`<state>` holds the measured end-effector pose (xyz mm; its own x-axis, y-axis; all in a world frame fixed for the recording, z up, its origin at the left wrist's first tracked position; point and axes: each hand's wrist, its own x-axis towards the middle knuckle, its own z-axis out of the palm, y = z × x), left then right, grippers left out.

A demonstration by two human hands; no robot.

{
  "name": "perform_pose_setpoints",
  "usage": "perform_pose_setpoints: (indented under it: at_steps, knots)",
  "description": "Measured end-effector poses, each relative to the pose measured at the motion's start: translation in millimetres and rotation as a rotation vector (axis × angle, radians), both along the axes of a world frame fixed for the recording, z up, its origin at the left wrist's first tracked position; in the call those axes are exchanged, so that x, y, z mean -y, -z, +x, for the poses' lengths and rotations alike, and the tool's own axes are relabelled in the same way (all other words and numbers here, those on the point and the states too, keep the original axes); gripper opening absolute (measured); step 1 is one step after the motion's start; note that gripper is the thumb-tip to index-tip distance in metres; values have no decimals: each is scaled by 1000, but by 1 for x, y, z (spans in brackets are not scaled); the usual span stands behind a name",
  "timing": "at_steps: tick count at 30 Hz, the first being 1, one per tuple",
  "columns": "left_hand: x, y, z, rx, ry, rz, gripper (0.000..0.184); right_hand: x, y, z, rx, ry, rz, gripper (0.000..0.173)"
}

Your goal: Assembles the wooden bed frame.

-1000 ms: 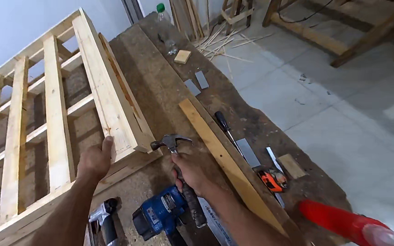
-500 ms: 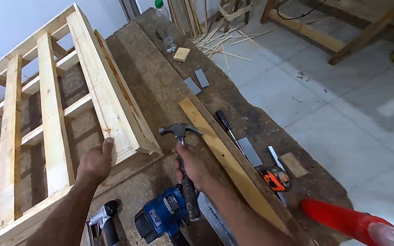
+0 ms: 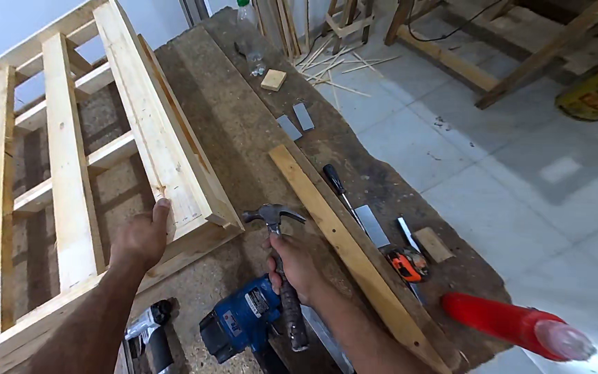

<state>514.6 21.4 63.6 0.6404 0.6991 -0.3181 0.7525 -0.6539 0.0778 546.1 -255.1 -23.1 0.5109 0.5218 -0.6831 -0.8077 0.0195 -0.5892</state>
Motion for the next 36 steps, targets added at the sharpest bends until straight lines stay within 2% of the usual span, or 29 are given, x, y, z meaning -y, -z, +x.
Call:
perform_pose_setpoints:
  at_steps: [4, 7, 11, 15, 18, 28, 30, 32, 34, 36]
  knots:
    - [1, -1, -1, 8, 8, 1, 92, -2, 15, 16, 3, -140, -32, 44]
    - [2, -1, 0, 13, -2, 8, 92, -5, 20, 25, -9, -72, -25, 50]
    - [1, 0, 0, 10, -7, 15, 93, -11, 19, 29, -20, -163, -33, 49]
    - [1, -1, 0, 17, -1, 23, 93, -17, 20, 29, -38, -93, -20, 53]
    - [2, -2, 0, 15, 3, 20, 93, -21, 20, 32, -42, -155, -40, 52]
    - [0, -1, 0, 12, -13, 2, 92, -21, 22, 35, 3, -148, -42, 56]
    - [1, 0, 0, 7, -15, 1, 92, -20, 24, 36, 9, -214, -54, 56]
    - [1, 0, 0, 11, -24, -8, 92, -12, 24, 41, 123, -294, -102, 57]
    - [2, -1, 0, 17, -28, -19, 92, 4, 18, 47, 414, -430, -196, 53]
    - [3, -3, 1, 20, -30, -30, 91, 24, 13, 55, 753, -599, -320, 41]
